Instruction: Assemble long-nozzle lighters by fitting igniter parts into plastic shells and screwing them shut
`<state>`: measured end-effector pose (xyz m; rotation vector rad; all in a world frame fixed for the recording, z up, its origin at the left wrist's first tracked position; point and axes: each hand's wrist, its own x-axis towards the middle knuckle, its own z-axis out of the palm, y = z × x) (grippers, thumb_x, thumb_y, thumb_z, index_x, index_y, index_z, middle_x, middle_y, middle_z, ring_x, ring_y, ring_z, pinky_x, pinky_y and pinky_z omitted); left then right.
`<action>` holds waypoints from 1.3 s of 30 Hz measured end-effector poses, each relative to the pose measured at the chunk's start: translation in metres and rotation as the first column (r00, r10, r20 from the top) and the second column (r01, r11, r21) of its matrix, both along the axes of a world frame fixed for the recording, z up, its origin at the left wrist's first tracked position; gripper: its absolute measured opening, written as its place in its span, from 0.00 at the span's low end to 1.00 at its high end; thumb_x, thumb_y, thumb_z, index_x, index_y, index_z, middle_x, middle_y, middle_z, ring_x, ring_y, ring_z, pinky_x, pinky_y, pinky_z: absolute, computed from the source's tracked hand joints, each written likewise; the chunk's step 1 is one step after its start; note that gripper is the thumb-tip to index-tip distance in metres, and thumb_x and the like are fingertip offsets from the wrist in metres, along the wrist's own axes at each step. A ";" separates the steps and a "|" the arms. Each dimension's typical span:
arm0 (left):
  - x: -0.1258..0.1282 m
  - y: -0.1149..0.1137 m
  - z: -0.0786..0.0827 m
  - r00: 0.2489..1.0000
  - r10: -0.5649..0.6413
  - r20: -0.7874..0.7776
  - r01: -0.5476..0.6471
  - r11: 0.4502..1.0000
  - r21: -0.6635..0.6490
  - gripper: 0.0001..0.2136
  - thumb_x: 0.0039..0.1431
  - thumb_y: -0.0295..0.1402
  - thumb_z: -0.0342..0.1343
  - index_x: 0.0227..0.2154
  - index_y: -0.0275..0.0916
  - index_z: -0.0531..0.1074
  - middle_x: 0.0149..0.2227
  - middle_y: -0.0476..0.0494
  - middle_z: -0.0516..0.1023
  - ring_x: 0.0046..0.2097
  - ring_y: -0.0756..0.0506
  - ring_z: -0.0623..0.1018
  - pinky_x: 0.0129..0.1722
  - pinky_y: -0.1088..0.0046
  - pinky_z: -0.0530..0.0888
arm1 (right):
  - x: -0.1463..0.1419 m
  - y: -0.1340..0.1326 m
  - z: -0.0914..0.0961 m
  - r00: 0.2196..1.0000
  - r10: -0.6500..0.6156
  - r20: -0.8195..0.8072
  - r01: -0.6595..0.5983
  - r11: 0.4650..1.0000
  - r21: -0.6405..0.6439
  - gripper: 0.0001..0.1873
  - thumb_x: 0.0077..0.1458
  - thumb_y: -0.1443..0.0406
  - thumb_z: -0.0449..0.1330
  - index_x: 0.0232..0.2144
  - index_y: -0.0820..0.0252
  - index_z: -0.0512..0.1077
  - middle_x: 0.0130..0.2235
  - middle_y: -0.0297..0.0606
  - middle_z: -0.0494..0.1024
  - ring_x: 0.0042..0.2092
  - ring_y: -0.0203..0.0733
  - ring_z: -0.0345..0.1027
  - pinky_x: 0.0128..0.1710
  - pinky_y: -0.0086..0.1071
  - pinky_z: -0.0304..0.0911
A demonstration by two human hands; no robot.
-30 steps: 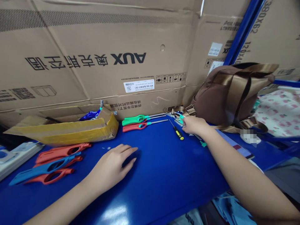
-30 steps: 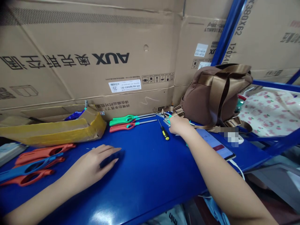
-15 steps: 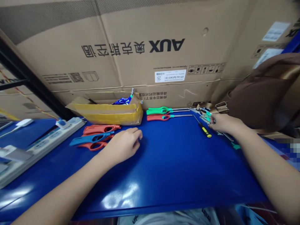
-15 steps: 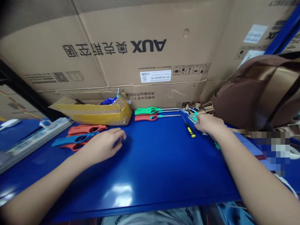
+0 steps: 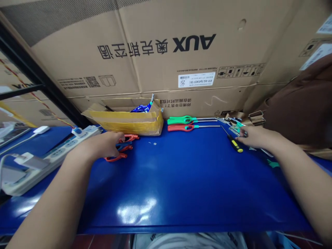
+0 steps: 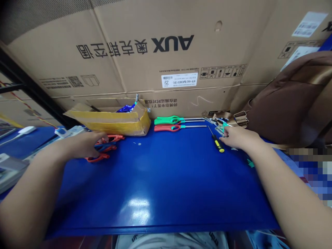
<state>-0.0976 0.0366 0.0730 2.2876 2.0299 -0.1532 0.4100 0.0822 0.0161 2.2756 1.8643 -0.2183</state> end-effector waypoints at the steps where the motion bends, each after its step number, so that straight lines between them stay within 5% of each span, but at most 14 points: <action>1: -0.002 0.002 0.000 1.000 0.013 -0.015 -0.014 0.999 -0.031 0.20 0.40 0.28 0.65 0.41 0.35 0.77 0.38 0.40 0.83 0.37 0.40 0.79 0.32 0.73 0.71 | 0.001 0.001 -0.001 1.000 0.004 -0.004 -0.004 1.000 0.000 0.10 0.62 0.56 0.58 0.36 0.55 0.68 0.37 0.44 0.78 0.39 0.48 0.71 0.35 0.36 0.58; 12: -0.002 -0.002 0.014 0.993 -0.095 -0.070 0.087 0.989 -0.117 0.13 0.53 0.27 0.61 0.43 0.38 0.78 0.42 0.46 0.82 0.41 0.43 0.78 0.39 0.73 0.69 | -0.001 0.000 0.001 0.998 0.063 -0.011 -0.061 0.986 0.153 0.13 0.61 0.55 0.58 0.32 0.58 0.72 0.36 0.46 0.78 0.35 0.48 0.71 0.33 0.37 0.58; 16: 0.027 -0.015 0.004 0.921 -0.365 0.136 0.376 0.925 -0.060 0.16 0.62 0.33 0.62 0.52 0.42 0.76 0.49 0.44 0.80 0.50 0.41 0.79 0.50 0.67 0.72 | -0.025 -0.013 0.008 0.989 0.151 0.009 -0.145 0.930 0.338 0.14 0.65 0.54 0.54 0.40 0.56 0.73 0.47 0.46 0.76 0.44 0.50 0.72 0.37 0.37 0.61; 17: 0.039 -0.019 -0.004 0.870 -0.457 0.184 0.472 0.880 -0.046 0.16 0.62 0.35 0.62 0.52 0.43 0.76 0.50 0.44 0.80 0.50 0.41 0.79 0.51 0.67 0.72 | -0.033 -0.018 0.009 0.978 0.209 0.011 -0.196 0.898 0.395 0.14 0.65 0.54 0.54 0.42 0.55 0.73 0.50 0.44 0.75 0.46 0.49 0.72 0.39 0.36 0.62; 18: 0.053 -0.023 -0.013 0.811 -0.536 0.233 0.557 0.830 -0.028 0.15 0.64 0.37 0.61 0.53 0.45 0.75 0.50 0.45 0.79 0.48 0.42 0.79 0.50 0.68 0.73 | -0.043 -0.024 0.008 0.937 0.348 0.011 -0.307 0.810 0.499 0.14 0.65 0.55 0.54 0.42 0.56 0.73 0.49 0.44 0.75 0.45 0.48 0.72 0.40 0.37 0.63; 20: 0.081 -0.033 -0.035 0.708 -0.649 0.279 0.668 0.743 0.033 0.15 0.65 0.40 0.61 0.53 0.46 0.75 0.48 0.45 0.79 0.47 0.43 0.79 0.49 0.67 0.73 | -0.063 -0.037 0.004 0.773 0.634 0.000 -0.504 0.614 0.608 0.12 0.66 0.57 0.53 0.41 0.56 0.74 0.48 0.43 0.75 0.44 0.46 0.73 0.42 0.37 0.64; 22: 0.106 -0.040 -0.057 0.650 -0.707 0.278 0.700 0.700 0.141 0.18 0.65 0.41 0.61 0.56 0.45 0.74 0.50 0.42 0.78 0.50 0.40 0.78 0.51 0.63 0.72 | -0.084 -0.051 -0.002 0.577 0.816 -0.044 -0.632 0.480 0.608 0.11 0.68 0.58 0.53 0.42 0.55 0.74 0.46 0.40 0.76 0.44 0.43 0.73 0.43 0.35 0.65; 26: 0.133 -0.045 -0.088 0.620 -0.712 0.328 0.647 0.701 0.300 0.21 0.65 0.44 0.60 0.56 0.40 0.73 0.49 0.40 0.78 0.49 0.39 0.77 0.50 0.61 0.73 | -0.116 -0.069 -0.018 0.328 0.934 -0.142 -0.766 0.351 0.539 0.15 0.65 0.53 0.59 0.46 0.56 0.72 0.47 0.40 0.77 0.44 0.43 0.74 0.43 0.35 0.66; 30: 0.133 -0.040 -0.096 0.613 -0.716 0.334 0.604 0.697 0.386 0.22 0.64 0.47 0.60 0.54 0.38 0.73 0.49 0.40 0.80 0.48 0.38 0.78 0.48 0.59 0.75 | -0.125 -0.070 -0.027 0.275 0.927 -0.256 -0.780 0.371 0.505 0.13 0.66 0.55 0.59 0.46 0.56 0.71 0.45 0.39 0.78 0.44 0.41 0.74 0.43 0.33 0.65; 39: 0.117 -0.030 -0.090 0.648 -0.652 0.394 0.543 0.758 0.361 0.24 0.62 0.40 0.63 0.59 0.39 0.70 0.53 0.37 0.79 0.53 0.38 0.78 0.54 0.57 0.75 | -0.101 -0.058 -0.016 0.400 0.851 -0.340 -0.725 0.521 0.450 0.05 0.66 0.63 0.59 0.44 0.56 0.71 0.42 0.37 0.77 0.38 0.39 0.71 0.37 0.31 0.62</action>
